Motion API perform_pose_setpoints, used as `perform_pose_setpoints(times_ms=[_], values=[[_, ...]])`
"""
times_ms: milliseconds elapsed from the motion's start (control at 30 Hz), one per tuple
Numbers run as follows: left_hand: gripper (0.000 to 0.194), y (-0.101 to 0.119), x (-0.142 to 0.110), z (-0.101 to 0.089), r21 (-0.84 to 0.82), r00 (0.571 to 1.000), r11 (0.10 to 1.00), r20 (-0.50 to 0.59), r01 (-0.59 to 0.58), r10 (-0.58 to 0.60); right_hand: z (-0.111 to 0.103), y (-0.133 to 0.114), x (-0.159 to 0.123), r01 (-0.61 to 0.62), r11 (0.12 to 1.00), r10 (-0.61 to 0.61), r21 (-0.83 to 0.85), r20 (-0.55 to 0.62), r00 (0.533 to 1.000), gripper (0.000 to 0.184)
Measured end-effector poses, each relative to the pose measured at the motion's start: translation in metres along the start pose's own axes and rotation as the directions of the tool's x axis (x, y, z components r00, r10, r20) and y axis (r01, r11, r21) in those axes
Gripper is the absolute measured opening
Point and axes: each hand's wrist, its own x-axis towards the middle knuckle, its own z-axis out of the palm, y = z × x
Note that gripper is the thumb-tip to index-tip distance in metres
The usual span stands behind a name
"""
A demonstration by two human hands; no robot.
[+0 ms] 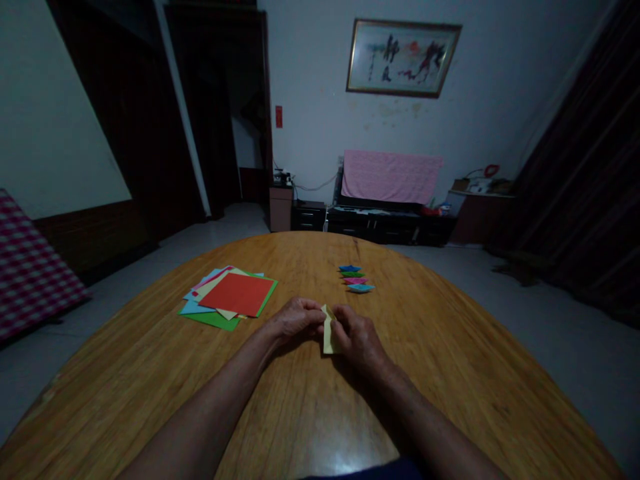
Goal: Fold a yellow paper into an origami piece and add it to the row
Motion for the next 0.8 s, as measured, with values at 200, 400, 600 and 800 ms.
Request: perform_pose_setpoints(times_ms=[200, 400, 600, 800], values=[[0.006, -0.006, 0.003, 0.001, 0.024, 1.000, 1.000, -0.015, -0.005, 0.005, 0.003, 0.004, 0.000, -0.034, 0.999, 0.034, 0.009, -0.031, 0.999, 0.019], [0.009, -0.004, 0.002, -0.002, 0.040, 1.000, 0.999, 0.015, 0.015, -0.016, 0.004, 0.009, 0.001, -0.076, 0.996, 0.078, 0.051, -0.030, 0.997, 0.020], [0.023, 0.007, -0.002, -0.007, 0.022, 0.987, 0.995, 0.124, 0.097, -0.099, 0.007, 0.015, 0.001, -0.089, 0.987, 0.092, 0.132, -0.020, 0.996, 0.019], [0.035, 0.006, -0.002, -0.010, -0.010, 0.978, 0.990, 0.158, 0.141, -0.137, 0.006, 0.013, 0.000, -0.098, 0.983, 0.098, 0.153, 0.006, 0.995, 0.019]])
